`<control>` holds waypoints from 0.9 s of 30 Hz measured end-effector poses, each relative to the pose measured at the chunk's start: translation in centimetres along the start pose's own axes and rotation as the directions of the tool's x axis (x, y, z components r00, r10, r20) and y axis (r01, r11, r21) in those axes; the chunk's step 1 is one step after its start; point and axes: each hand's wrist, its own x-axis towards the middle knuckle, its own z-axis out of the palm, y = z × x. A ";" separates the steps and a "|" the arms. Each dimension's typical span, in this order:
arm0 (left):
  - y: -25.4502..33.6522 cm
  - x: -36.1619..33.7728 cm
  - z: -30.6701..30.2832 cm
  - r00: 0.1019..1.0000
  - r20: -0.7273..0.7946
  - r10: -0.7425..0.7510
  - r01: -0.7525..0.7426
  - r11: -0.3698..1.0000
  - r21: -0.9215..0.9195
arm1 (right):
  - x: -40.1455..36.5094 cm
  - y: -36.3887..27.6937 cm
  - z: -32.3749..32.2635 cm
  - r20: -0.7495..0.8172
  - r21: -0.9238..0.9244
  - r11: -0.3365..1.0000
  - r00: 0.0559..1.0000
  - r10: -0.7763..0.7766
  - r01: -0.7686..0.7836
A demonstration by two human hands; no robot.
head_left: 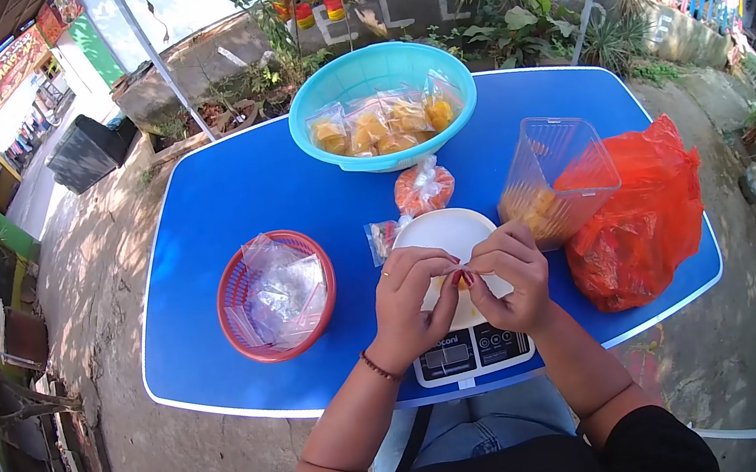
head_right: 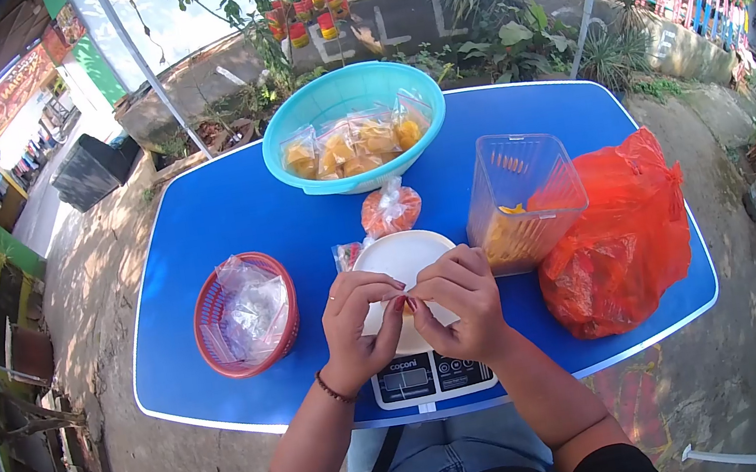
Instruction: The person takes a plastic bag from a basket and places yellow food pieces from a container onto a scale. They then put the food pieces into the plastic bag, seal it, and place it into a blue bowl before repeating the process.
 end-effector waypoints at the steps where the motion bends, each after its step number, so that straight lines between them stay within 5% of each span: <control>1: 0.1 0.0 0.0 1.000 -0.003 0.018 -0.018 1.000 0.019 | 0.1 -0.1 0.0 0.005 -0.009 1.000 1.000 0.009 -0.009; 15: -0.6 -0.1 -0.9 0.998 -0.043 0.056 -0.053 0.995 0.083 | 0.2 0.5 -0.2 -0.001 0.146 0.983 0.994 0.110 -0.109; 18: -0.9 0.1 -1.0 0.999 -0.018 0.031 -0.032 0.998 -0.057 | -0.1 1.0 -0.2 -0.004 0.190 0.975 0.993 0.117 -0.114; 21: 0.2 0.5 -1.2 0.995 0.057 -0.081 0.085 0.993 -0.076 | -1.3 1.3 0.7 -0.049 0.509 0.784 0.898 0.438 -0.355; 22: -0.5 -0.1 -0.9 0.994 0.084 -0.074 0.075 0.997 0.000 | -1.6 1.8 0.7 -0.029 0.554 0.750 0.892 0.452 -0.362; 27: -1.8 -1.0 0.1 0.915 0.065 -0.399 0.387 0.817 -0.428 | -1.1 0.9 1.0 0.133 0.570 0.685 0.874 0.467 -0.453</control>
